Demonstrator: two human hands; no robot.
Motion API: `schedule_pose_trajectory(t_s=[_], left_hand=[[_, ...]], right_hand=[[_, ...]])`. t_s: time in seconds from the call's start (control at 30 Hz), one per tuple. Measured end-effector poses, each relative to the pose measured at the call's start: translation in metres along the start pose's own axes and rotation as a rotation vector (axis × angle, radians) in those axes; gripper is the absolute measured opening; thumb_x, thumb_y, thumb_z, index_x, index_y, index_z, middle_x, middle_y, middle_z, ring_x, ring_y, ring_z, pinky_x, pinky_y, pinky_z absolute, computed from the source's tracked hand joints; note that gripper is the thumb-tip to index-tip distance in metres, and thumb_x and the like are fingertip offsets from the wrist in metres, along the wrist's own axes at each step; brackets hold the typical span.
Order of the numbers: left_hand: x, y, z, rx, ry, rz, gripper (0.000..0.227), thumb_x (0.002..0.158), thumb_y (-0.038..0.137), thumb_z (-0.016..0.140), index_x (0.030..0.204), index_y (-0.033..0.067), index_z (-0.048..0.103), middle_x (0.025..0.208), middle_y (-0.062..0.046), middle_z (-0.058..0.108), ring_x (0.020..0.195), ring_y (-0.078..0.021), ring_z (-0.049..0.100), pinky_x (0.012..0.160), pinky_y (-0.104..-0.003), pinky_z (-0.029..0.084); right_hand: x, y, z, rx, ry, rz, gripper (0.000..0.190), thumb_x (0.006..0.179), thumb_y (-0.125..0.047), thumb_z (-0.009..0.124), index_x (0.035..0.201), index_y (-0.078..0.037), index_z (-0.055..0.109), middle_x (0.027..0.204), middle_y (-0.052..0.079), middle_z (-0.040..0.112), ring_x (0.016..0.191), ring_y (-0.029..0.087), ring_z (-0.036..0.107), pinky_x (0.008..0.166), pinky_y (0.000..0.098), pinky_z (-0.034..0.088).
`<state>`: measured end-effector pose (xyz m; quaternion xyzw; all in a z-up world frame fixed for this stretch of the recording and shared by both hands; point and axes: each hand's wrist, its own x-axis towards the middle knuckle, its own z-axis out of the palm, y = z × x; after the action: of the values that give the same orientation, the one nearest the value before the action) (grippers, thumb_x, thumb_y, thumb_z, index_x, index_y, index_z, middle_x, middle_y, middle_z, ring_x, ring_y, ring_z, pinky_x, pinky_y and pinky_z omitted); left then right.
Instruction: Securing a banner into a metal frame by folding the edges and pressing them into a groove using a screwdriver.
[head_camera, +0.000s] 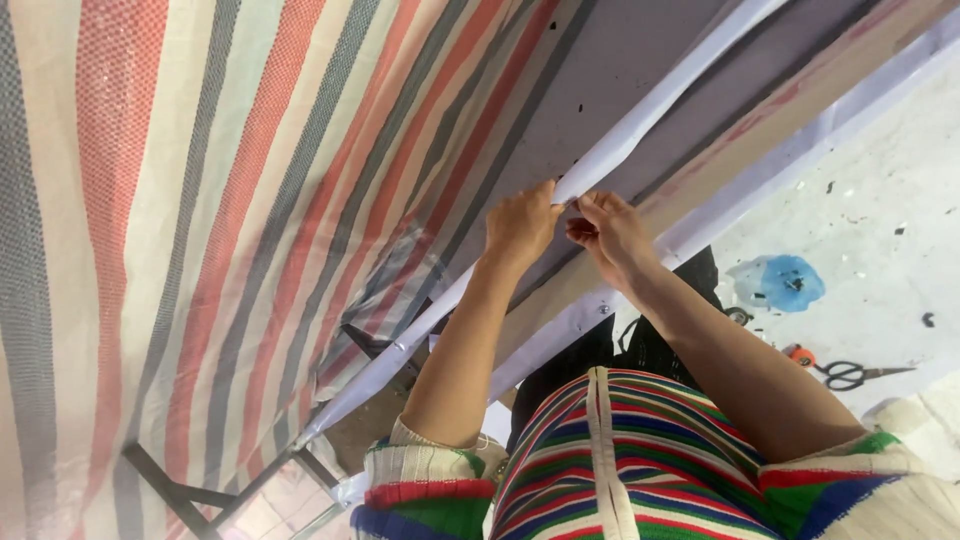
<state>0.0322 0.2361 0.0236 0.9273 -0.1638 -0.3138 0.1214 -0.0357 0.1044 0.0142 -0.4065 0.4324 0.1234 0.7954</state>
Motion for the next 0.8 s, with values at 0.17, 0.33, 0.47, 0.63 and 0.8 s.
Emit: schedule_pose_trajectory(t_s=[0.17, 0.33, 0.47, 0.63, 0.8], left_hand=[[0.002, -0.002, 0.002, 0.023, 0.010, -0.006, 0.043, 0.100, 0.029, 0.061, 0.139, 0.0100, 0.062, 0.107, -0.021, 0.076, 0.098, -0.0411, 0.076, 0.082, -0.057, 0.061], [-0.013, 0.006, -0.027, -0.045, -0.050, -0.003, 0.047, 0.100, 0.029, 0.061, 0.141, 0.0060, 0.061, 0.109, -0.024, 0.075, 0.102, -0.0426, 0.074, 0.086, -0.057, 0.060], [-0.021, 0.005, -0.037, -0.072, -0.054, 0.024, 0.046, 0.100, 0.027, 0.061, 0.140, 0.0034, 0.060, 0.108, -0.026, 0.075, 0.101, -0.0431, 0.074, 0.084, -0.059, 0.060], [-0.008, -0.001, -0.011, 0.169, 0.069, 0.077, 0.031, 0.097, 0.025, 0.063, 0.118, 0.0032, 0.066, 0.091, -0.021, 0.075, 0.087, -0.0407, 0.076, 0.073, -0.055, 0.062], [-0.004, -0.005, 0.001, 0.276, 0.151, 0.092, 0.021, 0.094, 0.023, 0.063, 0.103, 0.0029, 0.064, 0.080, -0.019, 0.073, 0.077, -0.0396, 0.077, 0.067, -0.052, 0.062]], right_hand=[[0.007, 0.002, 0.003, -0.009, -0.013, -0.080, 0.023, 0.102, -0.021, 0.070, 0.107, -0.001, 0.060, 0.095, 0.010, 0.058, 0.083, 0.024, 0.068, 0.077, 0.0365, 0.064], [0.042, 0.023, -0.012, -0.032, -0.037, -0.116, 0.019, 0.102, -0.018, 0.070, 0.102, -0.001, 0.062, 0.089, 0.013, 0.063, 0.082, 0.027, 0.071, 0.077, 0.0420, 0.065], [0.047, 0.025, -0.010, 0.046, -0.042, -0.140, 0.018, 0.098, -0.013, 0.075, 0.094, -0.001, 0.062, 0.082, 0.013, 0.065, 0.078, 0.027, 0.074, 0.075, 0.0432, 0.067], [0.046, 0.025, -0.006, 0.082, -0.042, -0.160, 0.018, 0.096, -0.012, 0.077, 0.090, -0.002, 0.064, 0.079, 0.013, 0.067, 0.076, 0.027, 0.076, 0.074, 0.0424, 0.068], [0.056, 0.029, -0.007, 0.096, -0.053, -0.173, 0.018, 0.093, -0.011, 0.079, 0.086, -0.003, 0.065, 0.075, 0.011, 0.069, 0.075, 0.026, 0.077, 0.074, 0.0421, 0.068]])
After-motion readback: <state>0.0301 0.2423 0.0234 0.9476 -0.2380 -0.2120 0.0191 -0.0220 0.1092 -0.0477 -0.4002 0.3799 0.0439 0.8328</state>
